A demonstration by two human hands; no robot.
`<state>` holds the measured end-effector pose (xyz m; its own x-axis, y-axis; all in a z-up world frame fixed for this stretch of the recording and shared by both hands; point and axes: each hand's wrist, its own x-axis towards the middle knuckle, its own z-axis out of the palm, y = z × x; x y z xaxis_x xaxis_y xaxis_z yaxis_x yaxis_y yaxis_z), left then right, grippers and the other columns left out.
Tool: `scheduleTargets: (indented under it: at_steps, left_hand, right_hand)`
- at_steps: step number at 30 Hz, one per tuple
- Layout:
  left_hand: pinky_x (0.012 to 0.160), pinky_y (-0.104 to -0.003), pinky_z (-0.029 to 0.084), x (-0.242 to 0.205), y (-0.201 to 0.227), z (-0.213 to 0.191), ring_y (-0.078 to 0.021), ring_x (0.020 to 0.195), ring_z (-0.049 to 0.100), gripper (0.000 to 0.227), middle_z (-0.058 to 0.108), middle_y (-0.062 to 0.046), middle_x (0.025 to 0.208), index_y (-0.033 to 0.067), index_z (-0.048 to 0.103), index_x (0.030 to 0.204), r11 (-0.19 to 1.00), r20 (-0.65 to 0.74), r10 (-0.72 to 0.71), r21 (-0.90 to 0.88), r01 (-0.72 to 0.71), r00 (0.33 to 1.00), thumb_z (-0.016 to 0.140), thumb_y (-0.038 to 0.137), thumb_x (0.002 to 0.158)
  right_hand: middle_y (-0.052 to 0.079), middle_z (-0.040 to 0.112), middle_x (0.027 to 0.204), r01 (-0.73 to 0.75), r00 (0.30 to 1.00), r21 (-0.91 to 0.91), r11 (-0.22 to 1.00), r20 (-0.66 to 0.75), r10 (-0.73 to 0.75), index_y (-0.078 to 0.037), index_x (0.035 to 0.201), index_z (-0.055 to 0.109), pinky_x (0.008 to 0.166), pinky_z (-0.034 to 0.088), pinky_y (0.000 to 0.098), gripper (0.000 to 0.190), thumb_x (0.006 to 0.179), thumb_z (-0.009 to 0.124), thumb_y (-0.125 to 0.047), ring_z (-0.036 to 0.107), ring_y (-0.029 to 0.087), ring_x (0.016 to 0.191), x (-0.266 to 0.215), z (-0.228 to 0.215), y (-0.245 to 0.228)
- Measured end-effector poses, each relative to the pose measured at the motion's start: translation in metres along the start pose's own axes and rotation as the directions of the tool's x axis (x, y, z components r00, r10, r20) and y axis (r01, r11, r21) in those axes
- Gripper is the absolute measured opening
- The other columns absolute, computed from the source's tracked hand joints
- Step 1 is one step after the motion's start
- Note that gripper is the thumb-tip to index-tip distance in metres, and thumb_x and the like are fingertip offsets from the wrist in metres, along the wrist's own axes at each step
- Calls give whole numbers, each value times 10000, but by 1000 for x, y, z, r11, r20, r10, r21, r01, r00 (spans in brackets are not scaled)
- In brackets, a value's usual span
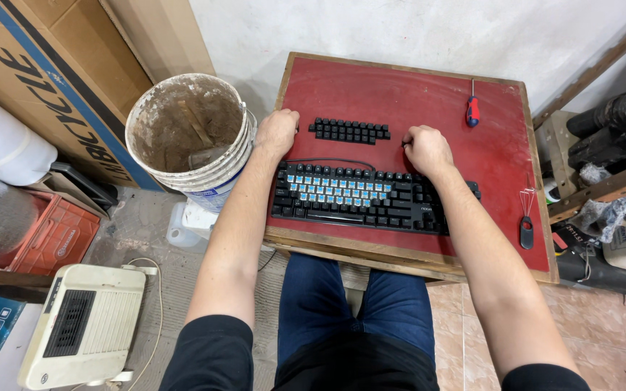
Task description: The person assembles a mechanical keyboard by inserting black keycaps into the switches on a red workbench. They work systematically across the keyboard, picking up keycaps and pressing them into place until the keyboard is fully assembled.
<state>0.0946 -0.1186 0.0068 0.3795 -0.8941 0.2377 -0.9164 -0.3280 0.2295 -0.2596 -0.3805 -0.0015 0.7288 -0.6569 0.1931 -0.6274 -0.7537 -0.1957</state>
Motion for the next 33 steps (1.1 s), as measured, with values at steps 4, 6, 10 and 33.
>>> scheduleTargets:
  at_steps: [4,6,10,33]
  left_hand:
    - [884,-487,662,-9,-6,-9,-330,1062,779,120,734,-67,1025,161,762,1026,999,8,-13,34,13,1000,787,278,1016]
    - [931,-494,656,-29,5,-31,-332,1104,780,89,755,-83,1038,186,768,1056,992,-8,-59,-108,58,998,809,236,996]
    - [939,-484,654,-71,23,-77,-329,1110,786,106,779,-88,1018,153,785,1066,984,-21,-9,-178,6,1000,833,207,987]
    - [956,-346,612,-141,24,-49,-189,1140,707,116,757,42,1079,263,829,967,948,-100,311,95,-303,945,772,162,963]
  right_hand:
    - [47,779,1035,4,1000,110,994,-10,-3,-181,1101,831,882,687,526,151,955,850,-216,818,355,1054,-35,-43,-31]
    - [109,795,1008,178,982,305,936,-109,-152,-101,1097,828,842,669,423,169,931,856,-103,810,313,1035,-63,-67,-48]
    - [147,816,1046,256,967,363,896,-87,-241,-59,1077,831,859,681,386,176,905,847,-23,804,326,1060,-115,-106,-85]
    - [5,748,1090,422,903,24,906,-99,-418,-160,1001,865,965,652,344,163,915,765,-64,735,222,1114,-135,-69,-68]
